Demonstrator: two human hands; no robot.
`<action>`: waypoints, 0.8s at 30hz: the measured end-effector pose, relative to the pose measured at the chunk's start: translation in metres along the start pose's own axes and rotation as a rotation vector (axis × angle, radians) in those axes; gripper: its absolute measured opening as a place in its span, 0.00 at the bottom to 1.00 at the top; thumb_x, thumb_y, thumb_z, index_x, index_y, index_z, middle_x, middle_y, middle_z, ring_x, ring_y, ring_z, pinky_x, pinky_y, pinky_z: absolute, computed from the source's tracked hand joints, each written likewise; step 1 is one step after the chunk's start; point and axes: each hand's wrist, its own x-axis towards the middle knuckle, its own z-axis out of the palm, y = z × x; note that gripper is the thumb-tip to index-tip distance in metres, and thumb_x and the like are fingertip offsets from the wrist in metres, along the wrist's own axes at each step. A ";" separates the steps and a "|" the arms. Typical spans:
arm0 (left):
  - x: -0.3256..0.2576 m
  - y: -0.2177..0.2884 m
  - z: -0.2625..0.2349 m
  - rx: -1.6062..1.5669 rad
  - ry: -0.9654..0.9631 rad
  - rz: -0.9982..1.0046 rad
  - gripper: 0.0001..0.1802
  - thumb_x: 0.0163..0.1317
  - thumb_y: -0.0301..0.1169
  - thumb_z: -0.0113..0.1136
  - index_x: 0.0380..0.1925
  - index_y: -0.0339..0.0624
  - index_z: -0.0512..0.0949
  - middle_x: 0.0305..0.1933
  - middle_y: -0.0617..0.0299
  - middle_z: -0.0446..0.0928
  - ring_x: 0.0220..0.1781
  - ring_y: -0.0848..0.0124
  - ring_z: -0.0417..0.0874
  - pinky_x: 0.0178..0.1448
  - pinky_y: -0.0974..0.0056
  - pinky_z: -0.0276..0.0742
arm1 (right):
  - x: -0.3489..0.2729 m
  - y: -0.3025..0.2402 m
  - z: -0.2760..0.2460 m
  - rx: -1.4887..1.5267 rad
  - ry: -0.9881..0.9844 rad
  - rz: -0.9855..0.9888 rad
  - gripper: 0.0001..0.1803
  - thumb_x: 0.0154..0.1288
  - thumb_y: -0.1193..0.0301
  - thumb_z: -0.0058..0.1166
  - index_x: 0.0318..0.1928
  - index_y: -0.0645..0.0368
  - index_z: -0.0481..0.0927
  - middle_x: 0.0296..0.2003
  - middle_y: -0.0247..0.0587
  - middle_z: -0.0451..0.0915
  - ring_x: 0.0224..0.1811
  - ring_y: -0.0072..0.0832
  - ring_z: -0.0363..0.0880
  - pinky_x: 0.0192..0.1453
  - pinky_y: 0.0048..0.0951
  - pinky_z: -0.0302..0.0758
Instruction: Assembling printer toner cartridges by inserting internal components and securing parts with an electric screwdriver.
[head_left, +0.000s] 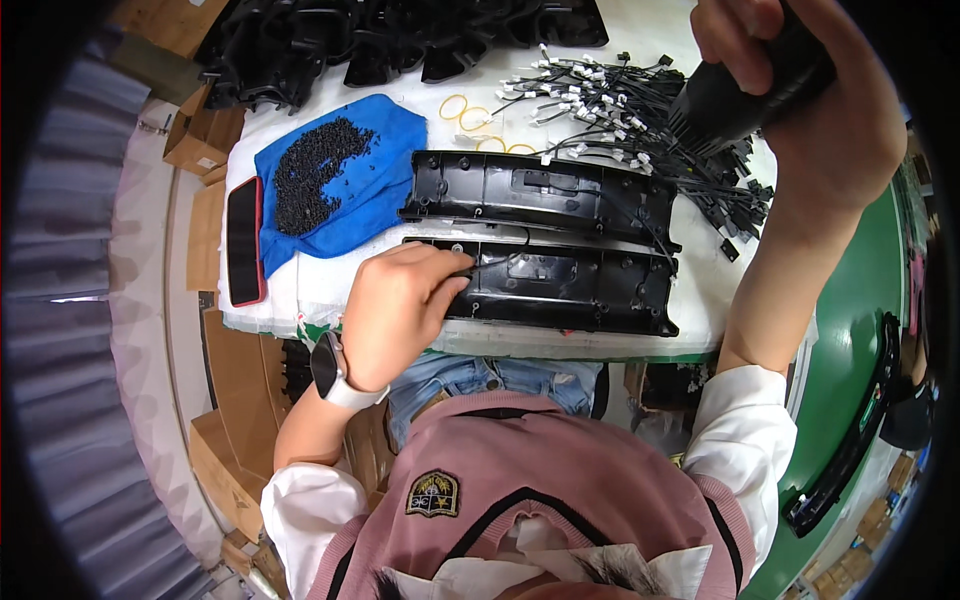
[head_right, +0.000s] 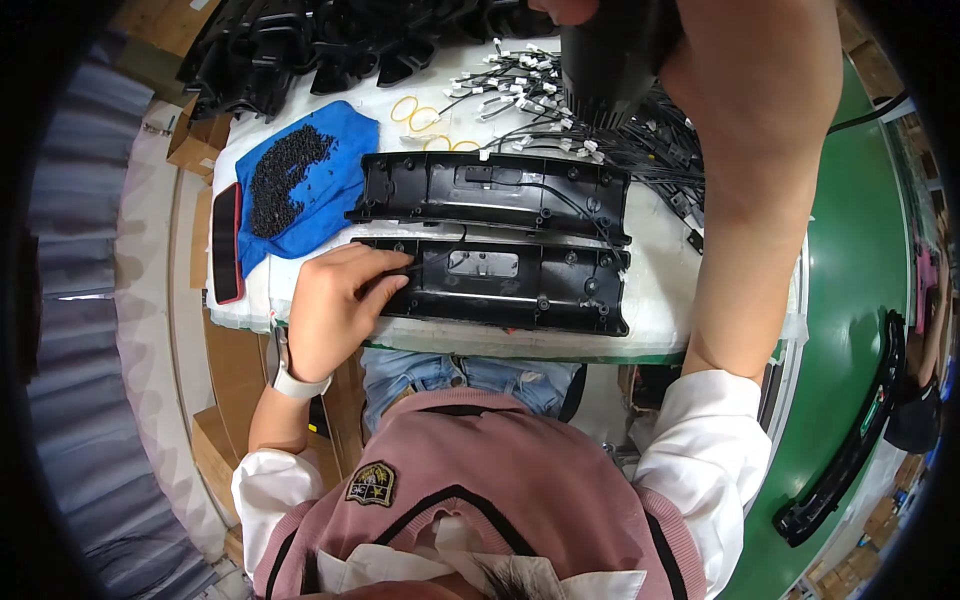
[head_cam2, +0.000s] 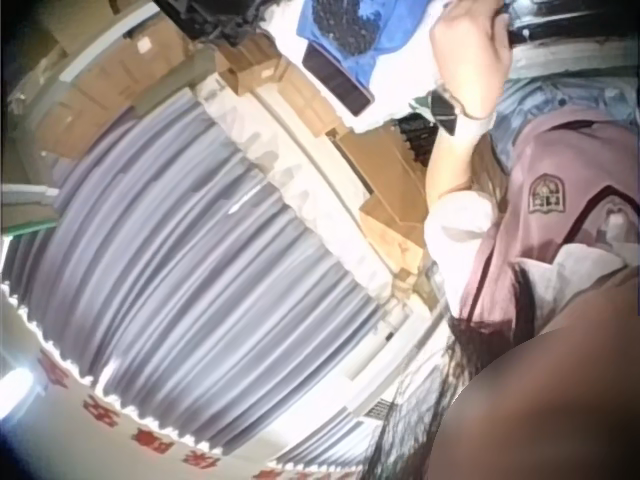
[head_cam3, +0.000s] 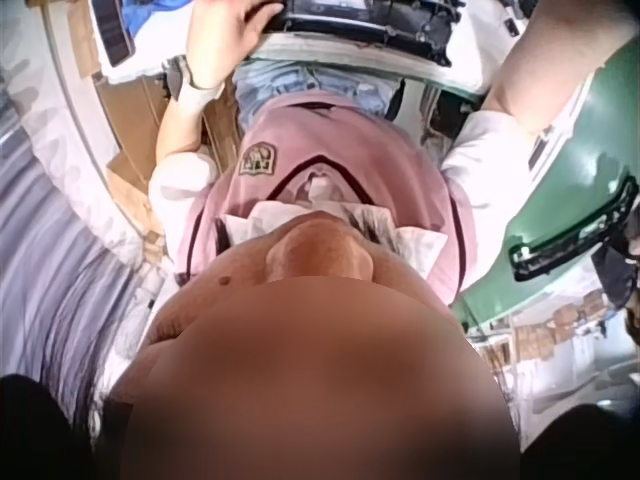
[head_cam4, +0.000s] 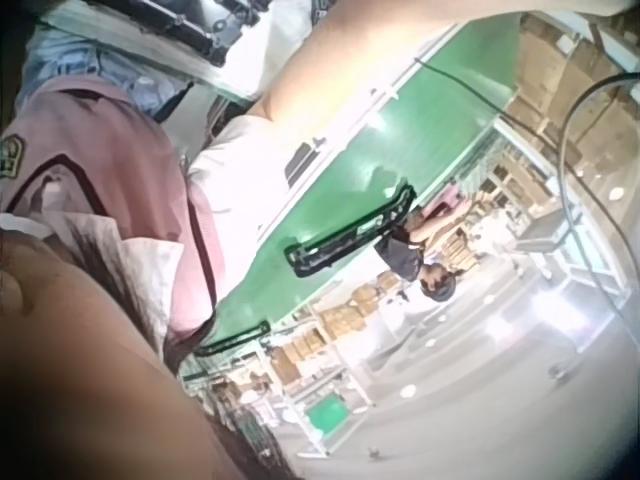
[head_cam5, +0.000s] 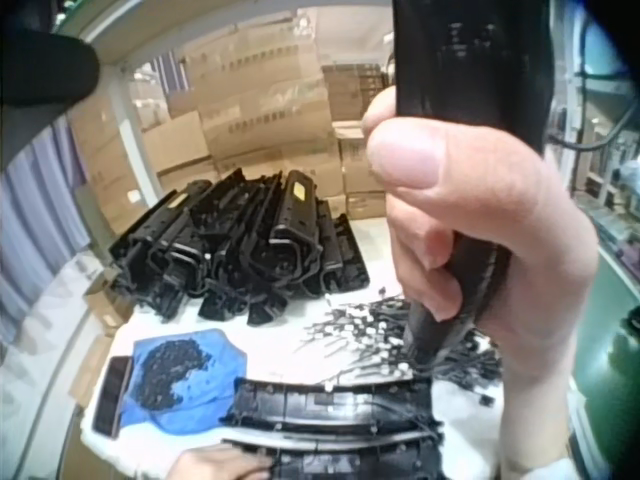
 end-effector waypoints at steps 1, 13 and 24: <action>0.000 -0.002 0.003 0.060 -0.002 0.094 0.10 0.49 0.21 0.66 0.34 0.35 0.81 0.28 0.54 0.80 0.32 0.57 0.82 0.35 0.62 0.77 | -0.001 0.001 -0.001 -0.002 -0.001 0.004 0.27 0.58 0.59 0.54 0.49 0.70 0.73 0.16 0.32 0.66 0.10 0.20 0.61 0.13 0.20 0.61; 0.034 0.011 0.038 0.078 0.094 0.345 0.09 0.41 0.22 0.69 0.23 0.36 0.78 0.28 0.58 0.75 0.29 0.59 0.78 0.32 0.60 0.75 | -0.012 0.008 0.001 0.048 -0.370 0.333 0.24 0.64 0.60 0.51 0.54 0.64 0.69 0.18 0.30 0.66 0.12 0.20 0.62 0.18 0.22 0.62; 0.034 0.006 0.036 0.159 -0.036 0.319 0.06 0.49 0.29 0.62 0.20 0.41 0.76 0.25 0.58 0.73 0.26 0.57 0.79 0.29 0.56 0.74 | -0.036 0.027 0.011 0.170 -0.499 0.326 0.21 0.64 0.61 0.53 0.52 0.61 0.71 0.24 0.29 0.70 0.18 0.19 0.66 0.27 0.23 0.66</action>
